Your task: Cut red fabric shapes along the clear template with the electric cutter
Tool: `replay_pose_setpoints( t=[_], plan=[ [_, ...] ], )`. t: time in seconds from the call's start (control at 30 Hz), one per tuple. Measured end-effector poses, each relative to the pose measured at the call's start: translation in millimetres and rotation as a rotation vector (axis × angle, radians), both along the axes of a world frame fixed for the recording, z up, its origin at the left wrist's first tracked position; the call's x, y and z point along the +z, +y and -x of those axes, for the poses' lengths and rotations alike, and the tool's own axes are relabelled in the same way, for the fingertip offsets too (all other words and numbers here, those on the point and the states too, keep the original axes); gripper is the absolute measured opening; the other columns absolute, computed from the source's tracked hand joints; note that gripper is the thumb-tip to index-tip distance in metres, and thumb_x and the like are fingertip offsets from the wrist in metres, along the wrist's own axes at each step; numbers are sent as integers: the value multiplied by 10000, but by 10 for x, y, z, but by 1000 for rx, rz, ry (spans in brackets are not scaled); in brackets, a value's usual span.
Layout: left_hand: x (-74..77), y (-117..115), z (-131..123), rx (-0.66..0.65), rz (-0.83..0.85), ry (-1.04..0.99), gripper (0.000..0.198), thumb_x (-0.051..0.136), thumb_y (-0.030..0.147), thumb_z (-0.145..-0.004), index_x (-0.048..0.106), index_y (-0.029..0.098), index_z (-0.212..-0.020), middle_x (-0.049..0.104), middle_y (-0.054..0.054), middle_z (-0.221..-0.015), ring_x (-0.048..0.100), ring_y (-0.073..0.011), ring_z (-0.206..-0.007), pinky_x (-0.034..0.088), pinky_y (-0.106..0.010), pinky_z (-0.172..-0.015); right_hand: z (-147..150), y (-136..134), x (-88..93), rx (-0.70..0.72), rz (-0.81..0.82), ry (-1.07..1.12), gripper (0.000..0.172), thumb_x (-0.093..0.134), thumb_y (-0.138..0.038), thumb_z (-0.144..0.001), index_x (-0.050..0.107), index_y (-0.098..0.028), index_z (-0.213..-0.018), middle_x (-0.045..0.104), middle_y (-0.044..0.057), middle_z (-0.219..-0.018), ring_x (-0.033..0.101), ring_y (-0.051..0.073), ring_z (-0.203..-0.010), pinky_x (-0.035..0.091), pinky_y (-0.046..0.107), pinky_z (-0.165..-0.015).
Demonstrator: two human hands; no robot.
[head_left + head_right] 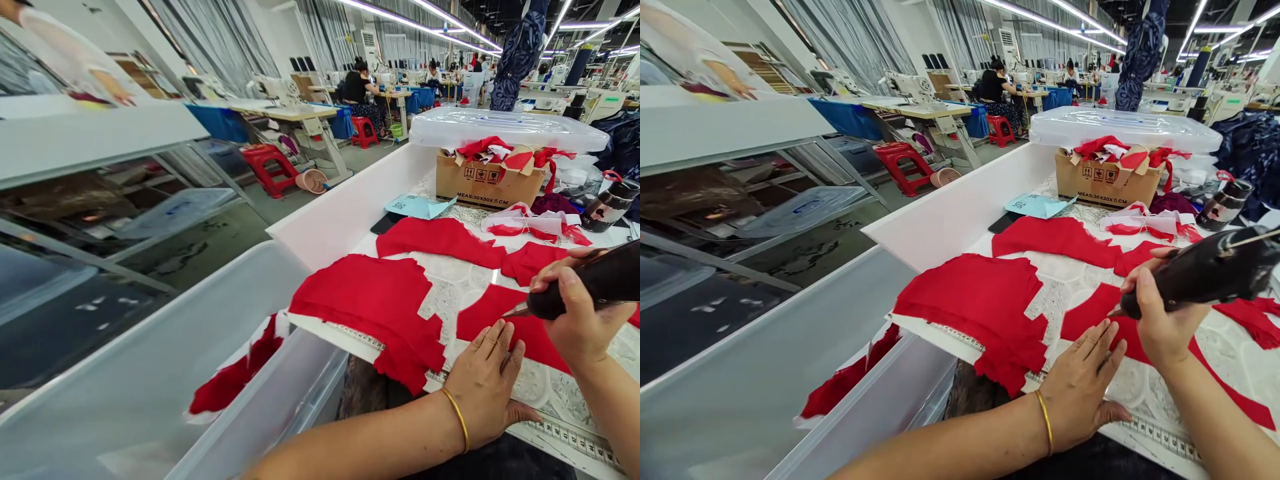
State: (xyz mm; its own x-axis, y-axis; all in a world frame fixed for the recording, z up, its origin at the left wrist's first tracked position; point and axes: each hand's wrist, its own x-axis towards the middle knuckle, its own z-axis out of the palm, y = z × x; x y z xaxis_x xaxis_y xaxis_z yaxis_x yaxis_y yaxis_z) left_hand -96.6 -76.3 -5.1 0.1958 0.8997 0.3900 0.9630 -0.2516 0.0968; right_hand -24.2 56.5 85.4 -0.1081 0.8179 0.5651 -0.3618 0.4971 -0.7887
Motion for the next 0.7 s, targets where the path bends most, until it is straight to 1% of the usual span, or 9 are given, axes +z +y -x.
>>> replay_pose_setpoints(
  t=[0.07,0.13,0.27,0.33,0.47,0.6,0.7],
  plan=[
    [-36,-1,-13,0,-20,-10,902,387,785,-961,489,48,-1472,512,-251,-1528,446,-351,-1469,369,-438,-1204,106,-89,-25,55,-7,-8,219,766,-372,-832,610,-232,-895,619,-47,-648,580,129,-507,538,298,-548],
    [-66,12,-27,9,-49,-23,914,383,792,-957,494,38,-1461,524,-250,-1515,446,-348,-1467,360,-444,-1210,201,-167,-48,96,-19,-13,190,741,-349,-857,604,-232,-918,628,-46,-652,588,130,-515,532,294,-546],
    [-118,42,-58,39,-73,-80,903,336,816,-945,582,57,-1367,589,-233,-1445,496,-346,-1423,388,-447,-1187,363,-269,-80,152,-28,9,149,700,-273,-873,588,-231,-962,625,-56,-649,593,126,-513,522,284,-534],
    [-134,47,-70,24,-53,-120,889,357,814,-942,568,77,-1393,594,-221,-1443,497,-344,-1419,412,-458,-1166,426,-292,-96,156,-26,26,175,691,-235,-862,579,-235,-996,618,-67,-637,591,124,-505,513,275,-521],
    [-134,45,-81,-1,-18,-181,877,425,792,-944,510,86,-1458,557,-204,-1494,462,-334,-1443,433,-464,-1149,501,-307,-130,155,-16,39,223,686,-202,-842,568,-233,-1029,622,-74,-631,599,124,-504,510,267,-512],
    [-146,48,-89,7,-45,-174,883,451,800,-926,534,81,-1432,576,-196,-1473,457,-346,-1443,423,-464,-1156,520,-314,-139,159,1,54,223,686,-196,-834,564,-233,-1018,622,-77,-637,591,118,-506,512,265,-518],
    [-163,50,-97,17,-77,-144,909,487,808,-902,522,78,-1441,589,-200,-1456,460,-344,-1440,423,-447,-1154,530,-318,-131,160,15,61,234,687,-192,-827,566,-234,-1022,624,-79,-640,581,116,-507,522,274,-541]
  ],
)
